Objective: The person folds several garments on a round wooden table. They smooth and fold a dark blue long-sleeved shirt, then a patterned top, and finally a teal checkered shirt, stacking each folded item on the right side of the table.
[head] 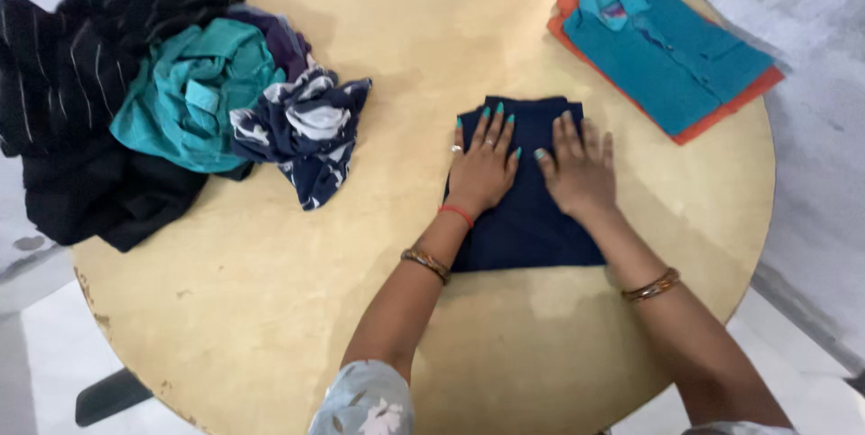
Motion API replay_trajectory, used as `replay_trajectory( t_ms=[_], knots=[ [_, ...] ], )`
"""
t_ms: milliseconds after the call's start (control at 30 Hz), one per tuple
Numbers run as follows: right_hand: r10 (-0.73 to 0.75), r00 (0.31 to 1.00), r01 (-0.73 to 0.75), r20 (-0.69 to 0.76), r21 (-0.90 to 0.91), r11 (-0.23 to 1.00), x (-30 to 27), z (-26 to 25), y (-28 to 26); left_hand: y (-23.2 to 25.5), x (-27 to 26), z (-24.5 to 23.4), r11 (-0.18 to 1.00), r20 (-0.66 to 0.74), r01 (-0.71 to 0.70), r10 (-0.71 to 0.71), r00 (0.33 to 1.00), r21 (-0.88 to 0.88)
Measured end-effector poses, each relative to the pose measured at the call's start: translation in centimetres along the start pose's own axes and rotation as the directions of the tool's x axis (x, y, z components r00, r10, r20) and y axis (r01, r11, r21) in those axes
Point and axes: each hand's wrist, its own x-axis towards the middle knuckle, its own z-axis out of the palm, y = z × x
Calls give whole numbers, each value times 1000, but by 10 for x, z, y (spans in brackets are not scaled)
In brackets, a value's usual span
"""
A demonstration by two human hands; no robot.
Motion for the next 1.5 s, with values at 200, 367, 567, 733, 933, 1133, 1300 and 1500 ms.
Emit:
replay_trajectory(
  t_ms=[200, 367, 567, 733, 933, 1133, 1300, 1500],
  knots=[
    [137, 974, -154, 178, 86, 984, -26, -38, 35, -16, 7, 3, 959, -107, 193, -219, 970, -209],
    [132, 865, -273, 484, 235, 933, -54, -66, 60, -40, 45, 22, 695, -25, 403, -518, 855, -596],
    [156, 837, -376, 524, 345, 860, -66, -59, 72, -66, 86, 34, 596, 238, 465, -421, 875, -654],
    [25, 797, -376, 603, 463, 802, -47, -48, 111, -71, 98, 40, 147, 492, 536, -253, 833, -831],
    [117, 935, -355, 336, 861, 365, -52, -44, 136, -56, 114, 40, -86, 375, 365, -190, 907, -927],
    [374, 897, -286, 236, 955, 84, -28, -51, 147, -27, 154, 32, -331, 404, 355, -94, 910, -874],
    [567, 824, 83, 17, 985, -149, 31, -68, 185, 17, 239, 53, -464, 187, 127, -85, 979, -877],
    [733, 680, 191, -9, 968, -165, 106, -49, 251, 55, 348, 130, -397, 62, -26, -207, 976, -917]
  ],
)
